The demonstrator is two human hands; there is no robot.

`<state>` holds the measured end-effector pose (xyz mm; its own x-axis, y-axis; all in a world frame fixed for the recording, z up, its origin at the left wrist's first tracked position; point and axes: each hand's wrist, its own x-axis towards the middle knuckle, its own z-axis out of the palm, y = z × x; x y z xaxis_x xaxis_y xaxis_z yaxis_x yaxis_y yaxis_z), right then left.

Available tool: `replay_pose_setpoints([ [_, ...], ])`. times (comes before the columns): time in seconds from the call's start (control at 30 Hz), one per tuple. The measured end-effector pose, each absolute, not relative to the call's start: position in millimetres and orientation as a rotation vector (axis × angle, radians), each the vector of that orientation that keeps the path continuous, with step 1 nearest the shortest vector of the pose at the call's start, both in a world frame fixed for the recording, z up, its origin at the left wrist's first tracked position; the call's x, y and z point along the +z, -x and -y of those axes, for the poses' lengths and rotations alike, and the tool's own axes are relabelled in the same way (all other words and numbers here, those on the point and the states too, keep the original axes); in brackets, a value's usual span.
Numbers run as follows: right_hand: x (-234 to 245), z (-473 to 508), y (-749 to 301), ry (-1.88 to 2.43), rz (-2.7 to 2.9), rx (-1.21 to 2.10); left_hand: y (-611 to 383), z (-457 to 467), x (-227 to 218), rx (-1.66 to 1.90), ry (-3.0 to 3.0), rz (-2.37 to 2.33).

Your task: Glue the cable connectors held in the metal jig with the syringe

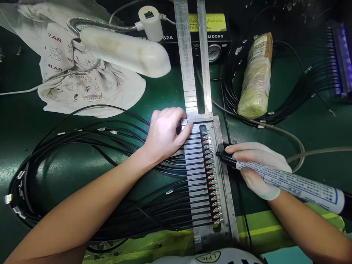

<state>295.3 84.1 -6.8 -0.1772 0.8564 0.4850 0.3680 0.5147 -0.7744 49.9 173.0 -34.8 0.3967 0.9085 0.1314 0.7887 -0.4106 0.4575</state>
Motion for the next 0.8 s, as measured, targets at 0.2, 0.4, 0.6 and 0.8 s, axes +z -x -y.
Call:
replay_pose_setpoints([
  [0.2,-7.6,-82.3,-294.3,1.018,1.740,0.629,-49.9,-172.9,-34.9,0.536,-2.327,-1.465],
  [0.4,-8.0,-82.2,-296.7,0.996,1.763,0.639,-50.1,-173.2,-34.8,0.554,-2.326,-1.458],
  [0.6,-6.1,-83.8,-297.4,0.978,1.780,0.648,-49.8,-172.9,-35.3,0.533,-2.329,-1.472],
  [0.8,-6.5,-83.6,-295.6,0.989,1.771,0.623,-49.8,-172.8,-36.0,0.564,-2.338,-1.455],
])
